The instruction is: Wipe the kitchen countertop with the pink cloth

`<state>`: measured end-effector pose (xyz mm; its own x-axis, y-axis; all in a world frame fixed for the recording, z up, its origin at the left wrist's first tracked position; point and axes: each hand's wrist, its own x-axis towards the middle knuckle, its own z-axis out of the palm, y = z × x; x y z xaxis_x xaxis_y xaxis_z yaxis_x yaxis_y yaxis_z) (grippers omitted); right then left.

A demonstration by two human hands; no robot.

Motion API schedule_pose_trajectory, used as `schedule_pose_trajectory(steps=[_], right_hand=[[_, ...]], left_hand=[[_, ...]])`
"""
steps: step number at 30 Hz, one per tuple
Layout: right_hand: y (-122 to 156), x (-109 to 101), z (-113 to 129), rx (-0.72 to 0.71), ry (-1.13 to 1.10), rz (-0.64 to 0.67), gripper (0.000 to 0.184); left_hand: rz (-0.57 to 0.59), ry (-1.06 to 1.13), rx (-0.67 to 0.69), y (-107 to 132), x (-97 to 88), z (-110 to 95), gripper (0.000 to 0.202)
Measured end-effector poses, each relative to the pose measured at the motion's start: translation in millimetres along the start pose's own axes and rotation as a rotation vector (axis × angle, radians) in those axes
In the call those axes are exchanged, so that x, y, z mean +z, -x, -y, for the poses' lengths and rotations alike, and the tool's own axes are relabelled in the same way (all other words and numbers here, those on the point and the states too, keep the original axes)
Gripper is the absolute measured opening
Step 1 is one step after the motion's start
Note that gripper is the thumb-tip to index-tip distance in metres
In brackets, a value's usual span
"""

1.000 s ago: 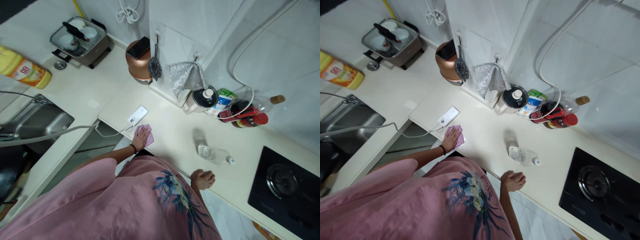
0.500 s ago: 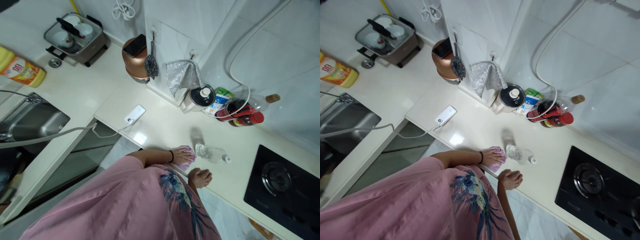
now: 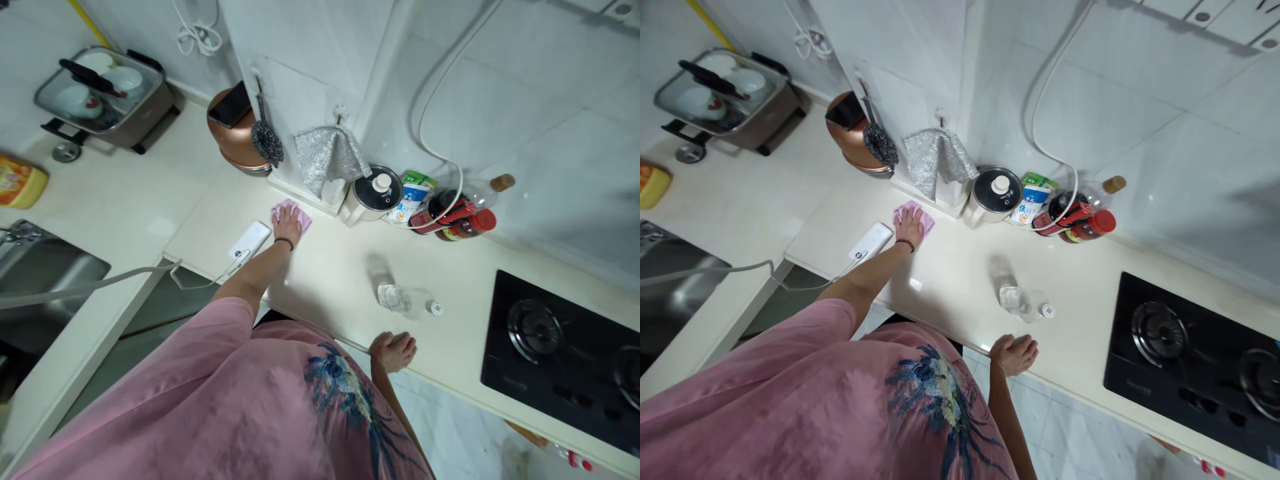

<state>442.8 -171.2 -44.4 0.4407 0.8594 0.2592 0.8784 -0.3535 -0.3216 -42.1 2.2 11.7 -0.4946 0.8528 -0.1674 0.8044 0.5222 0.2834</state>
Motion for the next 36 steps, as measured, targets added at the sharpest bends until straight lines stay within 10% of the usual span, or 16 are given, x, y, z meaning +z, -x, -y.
schedule_pose_trajectory(steps=[4, 11, 25, 29, 36], right_hand=[[-0.5, -3.5, 4.4, 0.016, 0.000, 0.011, 0.065], [-2.1, -10.0, 11.6, 0.021, -0.005, 0.029, 0.067], [-1.4, -13.8, 15.6, 0.039, 0.002, 0.046, 0.069], [-0.7, -14.1, 14.9, 0.034, -0.001, 0.049, 0.069], [-2.5, -15.6, 17.2, 0.016, -0.005, 0.039, 0.069]], left_hand=[[-0.016, -0.004, 0.037, 30.0, 20.1, -27.1, 0.063], [0.078, 0.059, 0.685, 112.1, 94.0, -140.7, 0.060], [0.164, 0.084, 0.800, 18.9, 136.1, -318.1, 0.061], [0.199, 0.081, 0.914, 40.6, 149.7, -333.2, 0.057], [0.188, 0.091, 1.066, 63.2, 141.5, -301.2, 0.049]])
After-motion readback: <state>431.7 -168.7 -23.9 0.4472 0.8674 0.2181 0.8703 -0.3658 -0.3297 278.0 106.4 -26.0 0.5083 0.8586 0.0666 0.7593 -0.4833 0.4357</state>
